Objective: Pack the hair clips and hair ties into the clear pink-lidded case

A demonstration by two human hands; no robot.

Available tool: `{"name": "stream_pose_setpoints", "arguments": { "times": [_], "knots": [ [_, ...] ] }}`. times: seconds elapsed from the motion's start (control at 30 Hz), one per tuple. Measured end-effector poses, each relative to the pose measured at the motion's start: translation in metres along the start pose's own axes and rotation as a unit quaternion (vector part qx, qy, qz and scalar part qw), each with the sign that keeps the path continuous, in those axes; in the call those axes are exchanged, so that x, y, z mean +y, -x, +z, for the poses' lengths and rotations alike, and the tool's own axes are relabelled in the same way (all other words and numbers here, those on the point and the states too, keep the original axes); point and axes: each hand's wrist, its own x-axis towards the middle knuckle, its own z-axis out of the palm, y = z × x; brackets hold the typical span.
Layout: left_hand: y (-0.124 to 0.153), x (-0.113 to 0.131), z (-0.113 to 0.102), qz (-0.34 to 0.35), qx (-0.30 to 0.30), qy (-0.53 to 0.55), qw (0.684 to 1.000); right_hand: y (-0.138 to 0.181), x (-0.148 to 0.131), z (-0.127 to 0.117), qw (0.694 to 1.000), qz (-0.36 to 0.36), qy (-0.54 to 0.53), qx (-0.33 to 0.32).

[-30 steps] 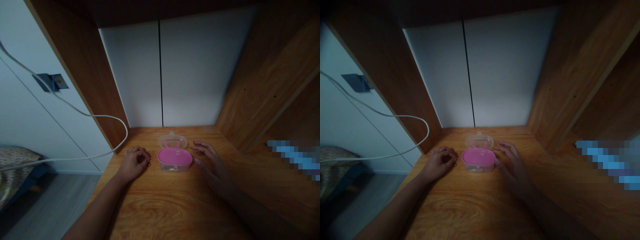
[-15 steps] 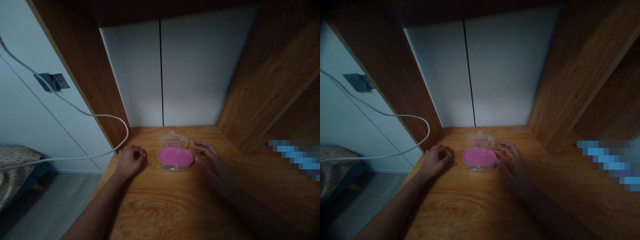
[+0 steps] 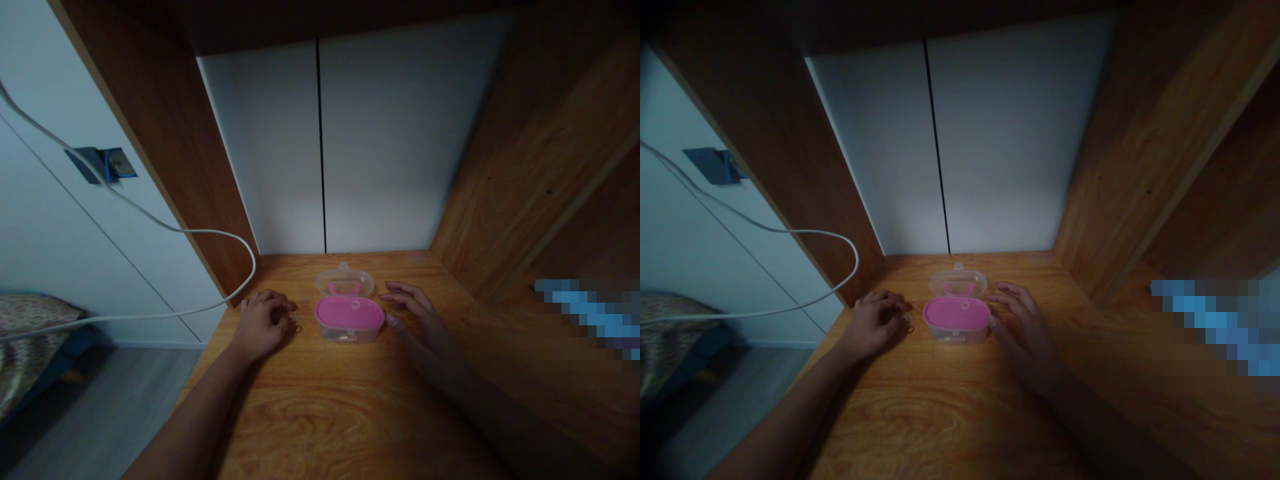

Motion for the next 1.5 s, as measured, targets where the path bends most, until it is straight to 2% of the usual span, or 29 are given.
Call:
{"name": "stream_pose_setpoints", "arguments": {
  "times": [0.57,0.87,1.07,1.5],
  "knots": [
    [0.0006,0.0042,0.0051,0.044,-0.006,0.069,0.997,-0.0011,-0.0012,0.0,1.0,0.0,0.008,-0.004],
    [-0.0025,0.0014,0.0021,0.014,-0.024,0.094,0.995,-0.0014,0.0004,0.0015,1.0,0.0,0.01,-0.004],
    [-0.0016,0.0008,0.0023,0.027,-0.035,0.103,0.994,-0.001,-0.0007,0.0011,1.0,0.004,0.003,0.002],
    [-0.0019,-0.0042,0.0007,0.019,-0.027,0.031,0.999,-0.0003,-0.0005,0.0005,1.0,0.008,0.004,-0.001]
  ]
}}
